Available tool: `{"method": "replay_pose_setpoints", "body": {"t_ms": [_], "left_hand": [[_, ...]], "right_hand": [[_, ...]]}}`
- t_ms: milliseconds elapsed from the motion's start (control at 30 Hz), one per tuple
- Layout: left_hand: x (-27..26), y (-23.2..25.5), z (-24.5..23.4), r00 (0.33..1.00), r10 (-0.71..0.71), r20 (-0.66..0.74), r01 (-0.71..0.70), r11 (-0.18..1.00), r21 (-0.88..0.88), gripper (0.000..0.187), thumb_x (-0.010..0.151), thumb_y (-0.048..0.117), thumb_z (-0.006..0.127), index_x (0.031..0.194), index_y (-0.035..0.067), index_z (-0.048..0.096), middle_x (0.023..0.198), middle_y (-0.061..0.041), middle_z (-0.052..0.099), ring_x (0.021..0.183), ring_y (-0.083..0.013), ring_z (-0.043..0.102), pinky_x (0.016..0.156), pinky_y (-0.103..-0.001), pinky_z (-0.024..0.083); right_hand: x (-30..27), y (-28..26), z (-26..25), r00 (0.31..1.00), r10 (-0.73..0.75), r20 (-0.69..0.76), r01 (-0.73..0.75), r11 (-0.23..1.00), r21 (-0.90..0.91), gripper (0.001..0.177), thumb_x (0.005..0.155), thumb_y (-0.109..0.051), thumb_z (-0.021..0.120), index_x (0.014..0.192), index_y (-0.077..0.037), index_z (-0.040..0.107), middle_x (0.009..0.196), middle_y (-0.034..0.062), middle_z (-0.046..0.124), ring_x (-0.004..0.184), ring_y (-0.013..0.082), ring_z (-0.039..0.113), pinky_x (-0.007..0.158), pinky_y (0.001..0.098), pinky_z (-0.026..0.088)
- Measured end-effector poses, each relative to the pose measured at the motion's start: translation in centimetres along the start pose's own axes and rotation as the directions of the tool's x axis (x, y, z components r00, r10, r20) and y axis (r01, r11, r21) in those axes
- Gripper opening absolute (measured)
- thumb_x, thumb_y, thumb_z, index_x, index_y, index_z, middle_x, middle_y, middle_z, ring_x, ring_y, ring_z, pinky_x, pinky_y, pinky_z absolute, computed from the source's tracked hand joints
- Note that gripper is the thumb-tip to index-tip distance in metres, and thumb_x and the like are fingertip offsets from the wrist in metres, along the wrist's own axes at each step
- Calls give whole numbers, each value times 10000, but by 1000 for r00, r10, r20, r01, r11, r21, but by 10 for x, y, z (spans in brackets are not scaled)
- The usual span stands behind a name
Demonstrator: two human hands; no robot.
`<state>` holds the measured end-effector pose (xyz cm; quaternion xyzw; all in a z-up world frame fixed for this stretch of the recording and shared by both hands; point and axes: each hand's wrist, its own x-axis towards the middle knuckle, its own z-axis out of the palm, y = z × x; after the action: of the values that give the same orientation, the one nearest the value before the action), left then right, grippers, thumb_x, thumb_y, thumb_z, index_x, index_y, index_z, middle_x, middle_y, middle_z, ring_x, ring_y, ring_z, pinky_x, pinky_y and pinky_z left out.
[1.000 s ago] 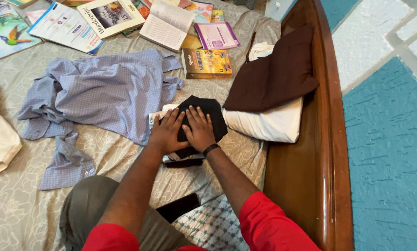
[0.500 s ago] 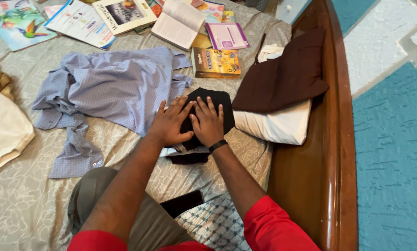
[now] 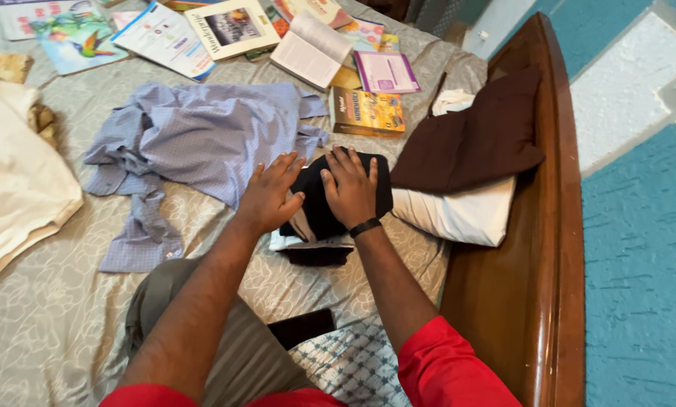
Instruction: The person folds multiple pieces of clothing including shirts, a pair of pants, and a white top, placing them in organized piles on a bed.
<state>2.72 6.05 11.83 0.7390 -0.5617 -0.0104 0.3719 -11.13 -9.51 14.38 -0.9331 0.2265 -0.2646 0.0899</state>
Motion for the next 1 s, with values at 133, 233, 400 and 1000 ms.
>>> {"method": "replay_pose_setpoints", "body": {"t_ms": [133, 233, 400, 1000], "left_hand": [[-8, -6, -13, 998, -12, -63, 14, 999, 36, 696, 889, 317, 637, 1532, 128, 449, 1598, -142, 434, 1485, -338, 382, 1169, -623, 280], [-17, -6, -27, 993, 12, -117, -5, 998, 62, 672, 882, 295, 642, 1509, 116, 480, 1558, -149, 476, 1443, -340, 436, 1135, -605, 330], [-46, -8, -62, 972, 3, -234, 8, 999, 46, 594, 882, 239, 656, 1447, 88, 551, 1480, -154, 571, 1347, -339, 548, 1095, -519, 409], [-175, 7, -178, 871, -132, -472, 217, 967, 131, 619, 855, 218, 688, 1443, 73, 559, 1403, -188, 604, 1248, -378, 608, 1030, -471, 497]], "right_hand": [[3, -19, 0, 1000, -15, 2, 15, 999, 52, 403, 1010, -320, 559, 1359, -146, 660, 1500, 47, 576, 1451, 294, 448, 1211, 652, 140], [3, -34, 1, 998, -55, 0, 55, 997, 58, 403, 1009, -323, 562, 1356, -143, 659, 1503, 53, 572, 1451, 299, 441, 1207, 656, 133], [3, -70, 7, 994, -106, 2, 105, 988, 110, 406, 999, -326, 563, 1353, -153, 660, 1509, 46, 575, 1458, 288, 442, 1208, 656, 133], [-17, -207, 36, 941, -339, 14, 327, 917, 227, 451, 1011, -340, 540, 1423, -168, 605, 1536, 34, 543, 1479, 270, 421, 1219, 647, 111]]}}
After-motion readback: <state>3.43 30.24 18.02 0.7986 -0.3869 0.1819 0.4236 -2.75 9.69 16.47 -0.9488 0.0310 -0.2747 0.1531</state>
